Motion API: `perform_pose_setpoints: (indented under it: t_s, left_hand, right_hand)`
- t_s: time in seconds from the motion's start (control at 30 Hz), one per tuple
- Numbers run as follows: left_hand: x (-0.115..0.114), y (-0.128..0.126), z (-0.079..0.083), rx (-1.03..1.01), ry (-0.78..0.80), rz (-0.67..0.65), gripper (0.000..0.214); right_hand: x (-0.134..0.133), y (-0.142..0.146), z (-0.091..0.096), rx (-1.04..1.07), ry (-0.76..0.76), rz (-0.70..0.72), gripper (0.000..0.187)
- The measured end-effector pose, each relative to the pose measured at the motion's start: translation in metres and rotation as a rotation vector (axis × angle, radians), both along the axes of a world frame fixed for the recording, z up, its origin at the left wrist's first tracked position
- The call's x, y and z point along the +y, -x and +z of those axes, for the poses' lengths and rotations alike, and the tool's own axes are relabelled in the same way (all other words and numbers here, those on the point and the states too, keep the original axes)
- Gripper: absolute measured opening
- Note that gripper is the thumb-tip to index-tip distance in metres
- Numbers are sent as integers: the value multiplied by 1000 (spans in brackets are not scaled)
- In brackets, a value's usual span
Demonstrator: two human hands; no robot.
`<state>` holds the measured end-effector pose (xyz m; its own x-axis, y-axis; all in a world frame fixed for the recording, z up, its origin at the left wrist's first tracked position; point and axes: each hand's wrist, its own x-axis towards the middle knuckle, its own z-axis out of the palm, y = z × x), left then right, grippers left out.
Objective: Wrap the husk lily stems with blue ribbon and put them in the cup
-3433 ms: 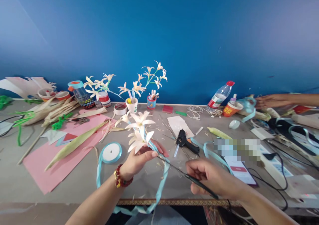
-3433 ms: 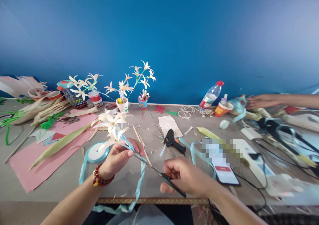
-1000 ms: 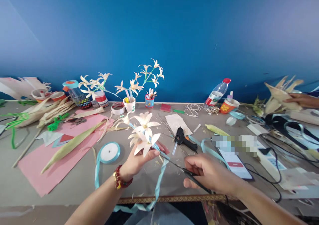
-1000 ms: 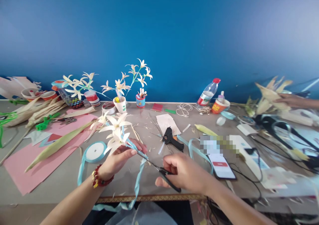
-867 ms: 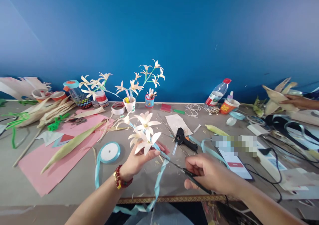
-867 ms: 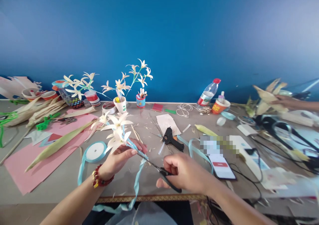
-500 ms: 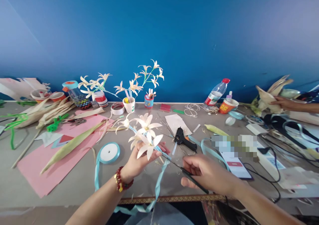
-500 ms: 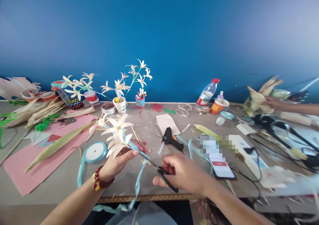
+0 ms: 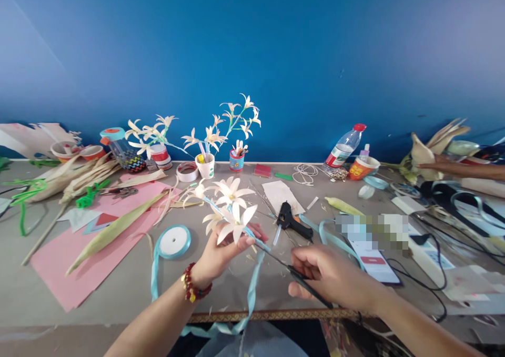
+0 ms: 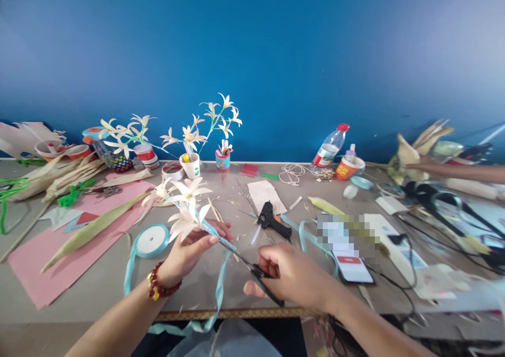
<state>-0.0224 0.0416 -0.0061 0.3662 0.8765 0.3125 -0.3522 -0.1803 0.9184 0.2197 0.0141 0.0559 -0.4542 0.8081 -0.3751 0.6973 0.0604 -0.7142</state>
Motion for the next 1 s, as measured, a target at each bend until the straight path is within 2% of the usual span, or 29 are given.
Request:
perform_pose_setpoints:
  t_s: [0.17, 0.3, 0.57, 0.8, 1.0]
  left_hand:
    - [-1, 0, 0, 9, -22, -6, 16]
    - [-1, 1, -2, -4, 9, 13, 13]
    - [0, 0, -1, -23, 64, 55, 13]
    - [1, 0, 2, 31, 80, 156, 13]
    - [0, -1, 0, 20, 121, 172, 16]
  right_hand:
    - [1, 0, -3, 34, 38, 8, 50]
    - [0, 2, -1, -4, 5, -3, 50]
    - [-10, 11, 7, -340, -254, -37, 48]
    - [-10, 12, 1, -376, -319, -44, 52]
    - [-11, 15, 3, -363, -352, -40, 52]
